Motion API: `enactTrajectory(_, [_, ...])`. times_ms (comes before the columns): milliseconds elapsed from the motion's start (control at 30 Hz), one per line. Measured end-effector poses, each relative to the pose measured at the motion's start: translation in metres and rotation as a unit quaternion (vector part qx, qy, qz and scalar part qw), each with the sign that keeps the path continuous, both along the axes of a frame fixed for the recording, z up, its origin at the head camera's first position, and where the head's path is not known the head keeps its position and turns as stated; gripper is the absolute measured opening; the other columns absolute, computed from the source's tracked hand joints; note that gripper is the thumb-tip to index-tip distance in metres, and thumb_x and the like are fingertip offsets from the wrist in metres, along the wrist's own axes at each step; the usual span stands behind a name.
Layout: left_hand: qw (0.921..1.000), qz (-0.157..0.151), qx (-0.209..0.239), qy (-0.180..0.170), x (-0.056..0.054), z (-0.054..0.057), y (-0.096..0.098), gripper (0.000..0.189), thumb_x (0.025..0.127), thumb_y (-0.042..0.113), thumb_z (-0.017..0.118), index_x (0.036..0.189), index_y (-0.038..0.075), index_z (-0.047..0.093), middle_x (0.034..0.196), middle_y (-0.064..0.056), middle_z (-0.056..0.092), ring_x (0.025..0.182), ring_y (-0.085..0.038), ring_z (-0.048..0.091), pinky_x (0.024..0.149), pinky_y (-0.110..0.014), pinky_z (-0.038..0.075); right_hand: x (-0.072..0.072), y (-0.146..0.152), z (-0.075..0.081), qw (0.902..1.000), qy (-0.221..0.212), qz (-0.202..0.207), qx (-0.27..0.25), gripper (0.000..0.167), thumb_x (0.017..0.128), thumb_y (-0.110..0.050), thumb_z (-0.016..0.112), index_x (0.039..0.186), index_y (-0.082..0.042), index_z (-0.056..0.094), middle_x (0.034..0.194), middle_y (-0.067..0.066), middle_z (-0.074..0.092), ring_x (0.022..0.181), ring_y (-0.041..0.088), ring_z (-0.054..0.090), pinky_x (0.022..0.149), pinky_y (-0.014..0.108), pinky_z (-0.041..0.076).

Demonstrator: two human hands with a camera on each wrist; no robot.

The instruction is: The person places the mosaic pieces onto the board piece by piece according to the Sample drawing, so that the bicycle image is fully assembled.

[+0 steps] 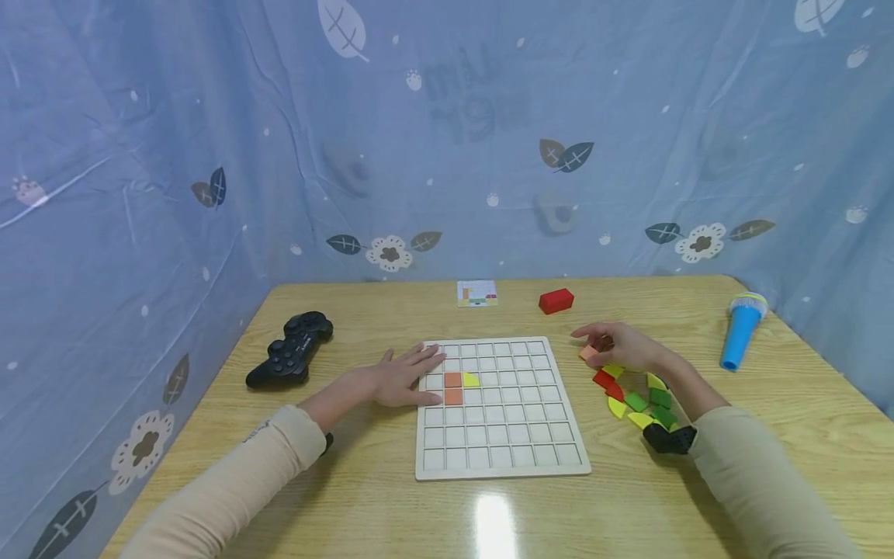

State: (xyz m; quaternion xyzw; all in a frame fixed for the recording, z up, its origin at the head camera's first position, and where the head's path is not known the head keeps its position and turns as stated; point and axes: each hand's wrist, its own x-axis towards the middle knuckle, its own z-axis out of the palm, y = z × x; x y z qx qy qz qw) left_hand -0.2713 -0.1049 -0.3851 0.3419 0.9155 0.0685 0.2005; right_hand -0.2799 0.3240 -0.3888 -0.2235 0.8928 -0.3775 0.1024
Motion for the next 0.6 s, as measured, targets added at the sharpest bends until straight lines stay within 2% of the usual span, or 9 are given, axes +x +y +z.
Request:
enactTrajectory(167, [1.0000, -0.001, 0.001, 0.000, -0.0008, -0.0001, 0.0006, 0.081, 0.093, 0.062, 0.043, 0.155, 0.025, 0.007, 0.160, 0.002, 0.001, 0.144, -0.021, -0.005, 0.108, -0.062, 0.002, 0.0012, 0.0007, 0.0026, 0.9998, 0.002, -0.017, 0.004, 0.036, 0.088, -0.003, 0.067, 0.122, 0.006, 0.059, 0.085, 0.007, 0.054, 0.070, 0.019, 0.045, 0.059, 0.026, 0.041])
enactTrajectory(300, [1.0000, 0.001, 0.002, -0.001, -0.0002, 0.0005, 0.0009, 0.081, 0.093, 0.062, 0.044, 0.155, 0.026, 0.008, 0.159, 0.002, 0.001, 0.144, -0.021, -0.005, 0.108, -0.062, 0.001, 0.0028, 0.0000, 0.0038, 0.9991, 0.005, -0.041, 0.007, 0.028, 0.091, -0.006, 0.064, 0.117, 0.006, 0.063, 0.088, 0.008, 0.059, 0.072, 0.020, 0.048, 0.061, 0.027, 0.043])
enactTrajectory(467, [1.0000, 0.000, 0.004, -0.003, 0.0005, 0.0012, 0.0008, 0.081, 0.093, 0.062, 0.044, 0.155, 0.025, 0.007, 0.159, 0.002, 0.001, 0.144, -0.021, -0.005, 0.108, -0.062, 0.001, 0.0052, -0.0021, 0.0062, 0.9969, -0.006, -0.077, -0.008, 0.030, 0.094, -0.009, 0.061, 0.119, 0.009, 0.061, 0.092, 0.012, 0.064, 0.075, 0.023, 0.056, 0.065, 0.029, 0.050])
enactTrajectory(600, [1.0000, -0.001, 0.006, -0.002, 0.0007, 0.0016, 0.0007, 0.081, 0.093, 0.061, 0.045, 0.155, 0.024, 0.008, 0.159, 0.001, 0.001, 0.144, -0.022, -0.005, 0.108, -0.062, 0.001, 0.0078, -0.0036, 0.0090, 0.9957, -0.020, -0.087, -0.025, 0.032, 0.095, -0.010, 0.059, 0.122, 0.009, 0.060, 0.099, 0.015, 0.066, 0.082, 0.025, 0.061, 0.069, 0.032, 0.053])
